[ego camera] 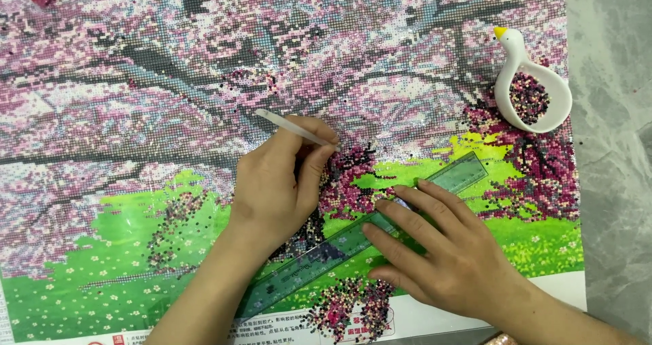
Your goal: A person is performing diamond painting by placing small resin beads onto a coded adhesive canvas using a pen tool and a ruler for alignment.
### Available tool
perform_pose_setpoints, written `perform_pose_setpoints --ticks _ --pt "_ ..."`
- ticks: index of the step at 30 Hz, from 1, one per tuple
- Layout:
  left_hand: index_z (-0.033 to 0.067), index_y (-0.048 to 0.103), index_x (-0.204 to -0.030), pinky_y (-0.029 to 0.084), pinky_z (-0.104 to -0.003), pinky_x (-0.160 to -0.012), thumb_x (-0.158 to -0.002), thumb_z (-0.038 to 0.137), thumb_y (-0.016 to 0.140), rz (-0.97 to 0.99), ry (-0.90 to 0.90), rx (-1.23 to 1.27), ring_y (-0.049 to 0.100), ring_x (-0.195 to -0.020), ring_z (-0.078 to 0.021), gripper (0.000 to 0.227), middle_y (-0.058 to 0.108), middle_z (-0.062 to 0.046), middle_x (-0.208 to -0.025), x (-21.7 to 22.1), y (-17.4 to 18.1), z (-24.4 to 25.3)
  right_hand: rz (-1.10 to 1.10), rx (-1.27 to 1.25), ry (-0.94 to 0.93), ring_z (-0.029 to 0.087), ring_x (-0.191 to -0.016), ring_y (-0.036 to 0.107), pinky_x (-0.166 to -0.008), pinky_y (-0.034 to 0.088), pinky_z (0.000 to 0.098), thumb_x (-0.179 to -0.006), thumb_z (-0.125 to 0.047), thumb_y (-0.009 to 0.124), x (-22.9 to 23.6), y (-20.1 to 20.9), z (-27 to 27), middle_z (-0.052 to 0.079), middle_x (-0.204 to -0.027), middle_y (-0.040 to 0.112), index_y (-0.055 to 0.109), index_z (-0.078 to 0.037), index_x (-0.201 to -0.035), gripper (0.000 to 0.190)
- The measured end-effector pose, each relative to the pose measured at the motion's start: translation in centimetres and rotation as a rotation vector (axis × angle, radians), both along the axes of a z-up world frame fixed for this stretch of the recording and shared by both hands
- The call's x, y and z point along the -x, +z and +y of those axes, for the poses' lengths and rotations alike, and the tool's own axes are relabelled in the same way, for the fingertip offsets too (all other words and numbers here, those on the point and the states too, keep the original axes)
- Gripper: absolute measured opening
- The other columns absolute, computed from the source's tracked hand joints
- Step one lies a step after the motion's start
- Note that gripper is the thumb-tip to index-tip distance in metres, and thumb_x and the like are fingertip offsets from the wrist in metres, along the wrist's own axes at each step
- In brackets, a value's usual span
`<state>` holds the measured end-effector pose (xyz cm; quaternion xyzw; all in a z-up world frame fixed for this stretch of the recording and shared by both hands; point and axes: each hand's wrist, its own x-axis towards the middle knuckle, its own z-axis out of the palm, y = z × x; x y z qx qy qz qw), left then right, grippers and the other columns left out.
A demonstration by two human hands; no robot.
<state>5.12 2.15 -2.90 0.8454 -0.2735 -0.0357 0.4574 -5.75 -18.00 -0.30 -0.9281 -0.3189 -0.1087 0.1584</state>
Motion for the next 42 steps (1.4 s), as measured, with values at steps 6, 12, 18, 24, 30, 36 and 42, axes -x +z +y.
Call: perform_pose_setpoints --ticks 6,12,18,24,30,36,42 --pt "0.0099 0.057 -0.106 0.054 -0.031 -0.063 -0.096 0.01 0.055 -0.015 -0.002 0.0 0.07 -0.077 -0.017 0.01 0.07 -0.001 -0.096 -0.1 0.0 0.0 -0.006 -0.005 0.003 0.035 -0.106 0.061 -0.095 0.05 0.052 -0.094 -0.047 0.058 -0.1 0.1 0.0 0.013 -0.11 0.061 0.064 -0.012 -0.11 0.04" --pt "0.0072 0.057 -0.104 0.054 -0.031 -0.062 -0.096 0.006 0.054 -0.045 -0.025 0.031 0.068 -0.076 -0.0178 0.009 0.068 -0.003 -0.096 -0.1 0.1 -0.1 -0.007 0.005 0.0 0.034 -0.107 0.061 -0.095 0.05 0.0514 -0.094 -0.048 0.057 0.0 0.0 0.0 0.012 -0.111 0.062 0.064 -0.013 -0.11 0.04" --pt "0.0091 0.058 -0.105 0.054 -0.03 -0.063 -0.096 0.011 0.054 -0.037 0.009 0.059 0.069 -0.077 -0.0174 0.01 0.068 -0.003 -0.098 0.0 0.2 0.1 -0.02 0.0 0.002 0.035 -0.107 0.061 -0.096 0.049 0.052 -0.094 -0.049 0.057 0.1 -0.1 0.0 0.013 -0.112 0.061 0.064 -0.012 -0.109 0.04" --pt "0.0144 0.059 -0.105 0.041 -0.025 -0.047 -0.098 0.019 0.055 -0.059 0.121 0.127 0.054 -0.054 -0.0093 0.008 0.065 0.002 -0.084 0.2 0.6 0.4 -0.1 -0.073 0.018 0.034 -0.107 0.061 -0.098 0.051 0.0529 -0.091 -0.044 0.066 -0.3 -1.3 -1.5 0.015 -0.115 0.062 0.061 -0.012 -0.117 0.041" --pt "0.0073 0.057 -0.105 0.045 -0.021 -0.053 -0.099 0.016 0.057 -0.016 0.126 0.276 0.059 -0.064 -0.0101 0.011 0.07 -0.004 -0.092 0.3 0.5 0.4 0.04 -0.192 -0.098 0.026 -0.086 0.066 -0.079 0.055 0.0357 -0.086 -0.011 0.072 -1.1 1.7 -7.1 0.015 -0.097 0.068 0.073 -0.003 -0.097 0.013" --pt "0.0035 0.056 -0.107 0.038 -0.02 -0.044 -0.101 0.012 0.056 -0.134 0.064 0.298 0.049 -0.054 -0.0086 0.01 0.066 -0.007 -0.092 0.5 0.2 0.7 0.403 -0.063 0.039 0.022 -0.079 0.069 -0.07 0.055 0.0353 -0.087 -0.03 0.068 -0.6 1.4 -7.1 0.005 -0.093 0.071 0.071 -0.011 -0.098 0.023" --pt "0.0039 0.062 -0.097 0.048 -0.026 -0.043 -0.09 0.002 0.064 -0.169 -0.034 0.484 0.062 -0.049 -0.0177 0.007 0.072 -0.008 -0.08 2.3 0.5 -0.9 0.427 -0.129 -0.011 0.03 -0.079 0.073 -0.067 0.058 0.0374 -0.077 -0.011 0.074 -0.5 2.1 -5.3 0.012 -0.083 0.072 0.074 -0.007 -0.083 0.007"
